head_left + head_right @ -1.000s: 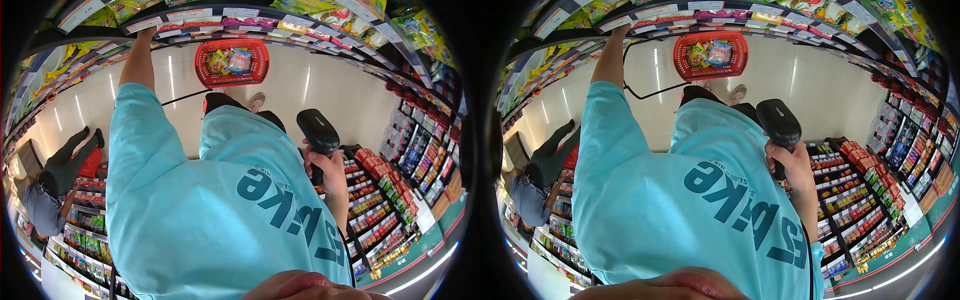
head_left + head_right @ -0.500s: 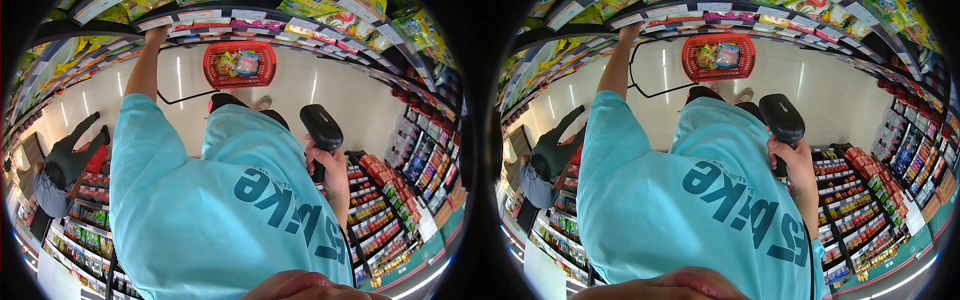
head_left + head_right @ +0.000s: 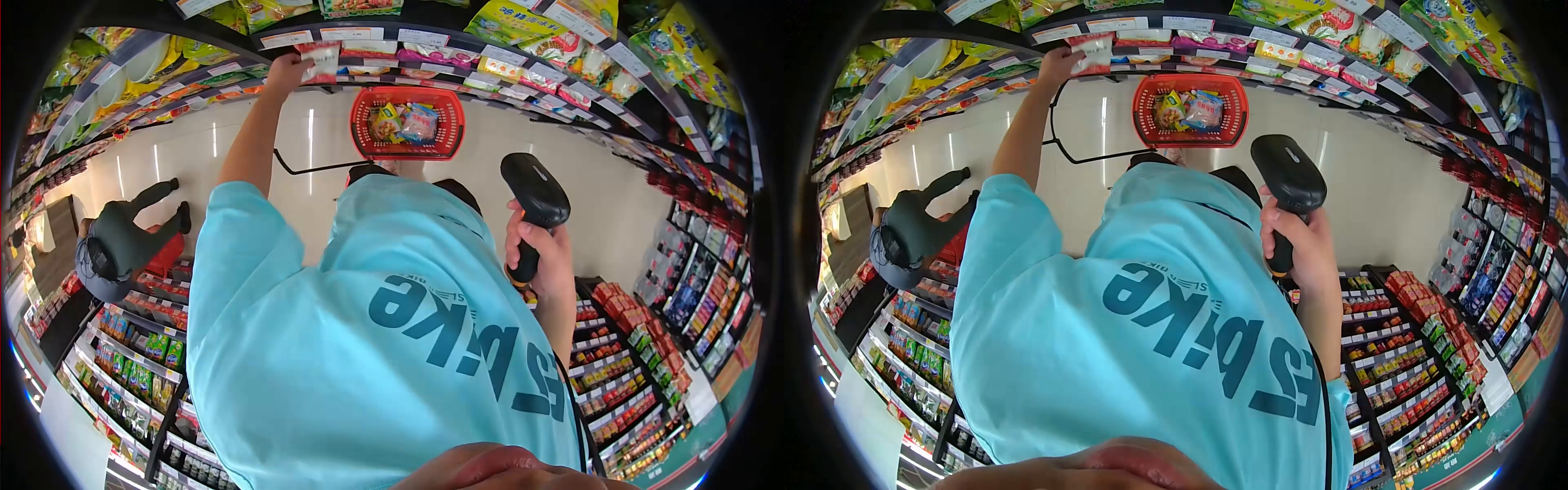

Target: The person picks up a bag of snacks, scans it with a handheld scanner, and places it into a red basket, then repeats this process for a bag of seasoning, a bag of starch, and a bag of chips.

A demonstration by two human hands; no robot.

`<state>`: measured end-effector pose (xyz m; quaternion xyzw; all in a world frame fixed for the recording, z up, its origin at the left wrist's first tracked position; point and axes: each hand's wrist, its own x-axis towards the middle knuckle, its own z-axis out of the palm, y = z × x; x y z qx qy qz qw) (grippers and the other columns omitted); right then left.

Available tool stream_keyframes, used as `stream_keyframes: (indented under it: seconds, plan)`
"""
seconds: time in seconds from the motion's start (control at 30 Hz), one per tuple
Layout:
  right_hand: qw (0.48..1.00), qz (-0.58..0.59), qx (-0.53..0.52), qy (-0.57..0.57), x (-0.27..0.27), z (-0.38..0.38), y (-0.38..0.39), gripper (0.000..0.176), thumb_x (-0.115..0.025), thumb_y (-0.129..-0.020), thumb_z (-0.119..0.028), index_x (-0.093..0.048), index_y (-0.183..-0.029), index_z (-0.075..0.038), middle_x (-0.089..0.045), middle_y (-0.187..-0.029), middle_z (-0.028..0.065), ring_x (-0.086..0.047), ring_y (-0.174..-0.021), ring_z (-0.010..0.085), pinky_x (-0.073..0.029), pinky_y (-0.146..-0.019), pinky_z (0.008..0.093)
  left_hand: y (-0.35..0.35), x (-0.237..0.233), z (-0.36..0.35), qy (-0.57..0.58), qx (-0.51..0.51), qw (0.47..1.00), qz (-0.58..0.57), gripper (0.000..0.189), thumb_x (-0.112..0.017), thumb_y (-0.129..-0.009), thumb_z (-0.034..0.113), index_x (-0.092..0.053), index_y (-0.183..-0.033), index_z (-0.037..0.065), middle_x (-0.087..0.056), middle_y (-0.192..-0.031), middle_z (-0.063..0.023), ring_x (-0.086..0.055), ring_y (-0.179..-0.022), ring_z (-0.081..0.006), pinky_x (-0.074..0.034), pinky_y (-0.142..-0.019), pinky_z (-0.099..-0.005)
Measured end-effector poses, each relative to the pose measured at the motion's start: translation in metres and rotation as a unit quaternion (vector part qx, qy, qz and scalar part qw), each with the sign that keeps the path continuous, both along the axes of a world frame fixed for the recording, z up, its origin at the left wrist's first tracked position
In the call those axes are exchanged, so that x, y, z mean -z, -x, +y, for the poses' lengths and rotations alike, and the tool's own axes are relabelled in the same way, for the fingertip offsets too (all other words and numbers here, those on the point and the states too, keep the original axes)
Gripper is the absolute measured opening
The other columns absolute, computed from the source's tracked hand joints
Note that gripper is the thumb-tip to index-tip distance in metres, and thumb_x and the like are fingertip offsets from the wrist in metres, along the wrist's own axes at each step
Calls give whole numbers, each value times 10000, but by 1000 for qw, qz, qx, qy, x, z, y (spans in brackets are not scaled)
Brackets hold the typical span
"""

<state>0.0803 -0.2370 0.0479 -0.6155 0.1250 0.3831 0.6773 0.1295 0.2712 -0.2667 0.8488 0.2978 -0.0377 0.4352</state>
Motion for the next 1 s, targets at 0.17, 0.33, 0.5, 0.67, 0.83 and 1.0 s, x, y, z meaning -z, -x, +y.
stream_keyframes:
  seconds: [0.17,0.33,0.5,0.67,0.83,1.0]
  plan:
    - [999,-20,-25,-39,1,4,-6,386,-641,-857,-140,-544,-1179,52,-558,-746,50,-533,-543,123,-437,-495,271,37,-37,-34,-78,91,992,29,394,-654,-846,409,-691,-856,17,-644,-756,-196,-637,-740,-303,-470,-696,-423]
    - [994,-54,-72,-60,9,9,-12,397,-609,-866,-159,-525,-1197,43,-556,-762,66,-540,-573,133,-442,-502,273,69,-118,-83,32,110,992,51,307,-575,-978,307,-644,-1058,20,-658,-883,-140,-645,-860,-206,-488,-743,-362]
    - [987,-129,-69,-67,4,26,-16,444,-607,-867,-162,-522,-1253,39,-576,-783,74,-574,-625,148,-473,-525,282,103,-174,-125,308,46,948,-72,403,-519,-1025,298,-513,-1333,38,-619,-1187,-68,-571,-1096,-160,-455,-901,-302]
    - [981,-186,-41,-26,3,47,-19,499,-708,-867,-116,-525,-1312,17,-657,-1074,139,-668,-937,215,-565,-721,318,118,-241,-187,568,-76,779,-254,414,-532,-1010,230,-440,-1367,42,-580,-1289,-101,-580,-1183,-209,-491,-1008,-393]
    - [965,-249,-44,-68,4,63,-10,531,-755,-821,-23,-544,-1307,5,-647,-1146,114,-655,-953,185,-558,-794,324,123,-259,-226,628,-67,711,-308,525,-571,-973,188,-357,-1427,35,-498,-1405,-129,-519,-1287,-250,-457,-1062,-447]
    - [969,-240,-26,-58,-4,58,-1,535,-769,-801,-20,-555,-1290,8,-647,-1076,87,-650,-900,163,-556,-778,310,130,-263,-234,602,-33,733,-316,577,-606,-949,172,-350,-1446,30,-521,-1388,-133,-544,-1261,-261,-469,-1051,-447]
